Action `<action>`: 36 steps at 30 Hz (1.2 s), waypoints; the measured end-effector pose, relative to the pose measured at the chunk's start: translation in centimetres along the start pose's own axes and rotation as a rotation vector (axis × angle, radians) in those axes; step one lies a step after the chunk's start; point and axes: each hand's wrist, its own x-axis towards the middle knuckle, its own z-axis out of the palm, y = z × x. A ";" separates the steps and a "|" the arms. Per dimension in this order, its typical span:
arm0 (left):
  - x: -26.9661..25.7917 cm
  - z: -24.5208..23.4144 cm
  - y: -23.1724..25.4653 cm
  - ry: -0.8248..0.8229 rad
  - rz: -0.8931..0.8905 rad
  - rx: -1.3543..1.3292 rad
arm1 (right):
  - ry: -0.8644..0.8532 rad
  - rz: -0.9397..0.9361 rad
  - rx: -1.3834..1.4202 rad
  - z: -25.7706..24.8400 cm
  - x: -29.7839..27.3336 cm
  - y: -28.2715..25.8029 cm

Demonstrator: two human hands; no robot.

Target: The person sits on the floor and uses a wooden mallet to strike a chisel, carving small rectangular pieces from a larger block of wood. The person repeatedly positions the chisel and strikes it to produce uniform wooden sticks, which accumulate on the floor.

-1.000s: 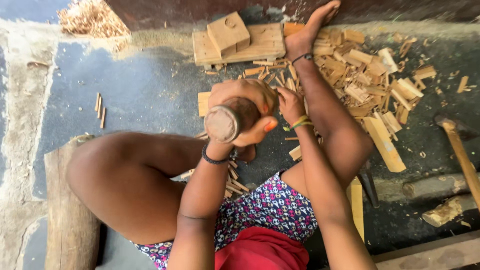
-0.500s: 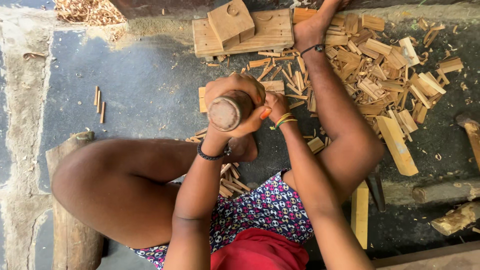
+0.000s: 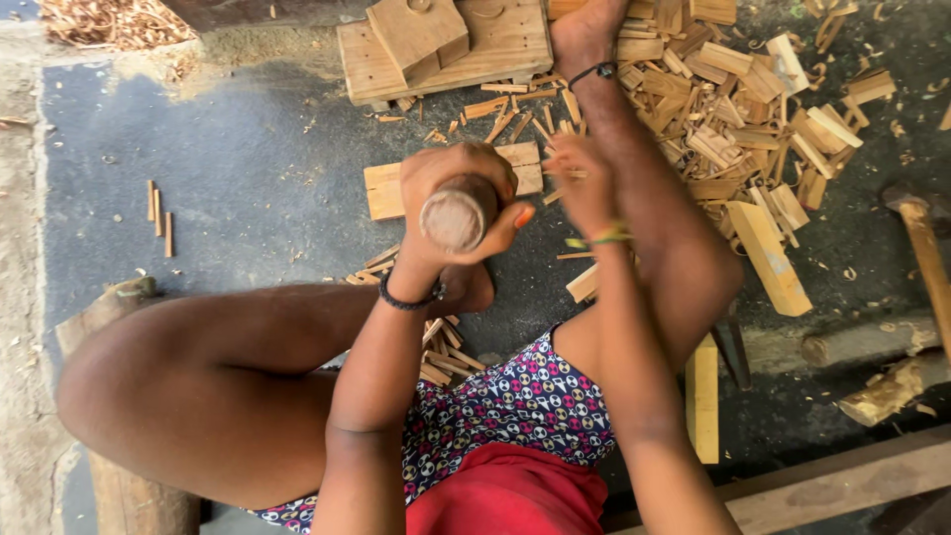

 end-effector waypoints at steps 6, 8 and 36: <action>-0.2 1.1 -5.1 0.004 -0.108 0.007 | 0.356 0.247 -0.257 -16.5 -9.0 4.5; -0.3 1.4 -6.8 -0.016 -0.111 0.035 | 0.436 0.357 -0.366 -21.3 -13.9 5.3; 1.1 0.3 -17.1 0.157 -0.542 -0.024 | 0.269 0.632 -0.511 -17.5 -25.3 6.1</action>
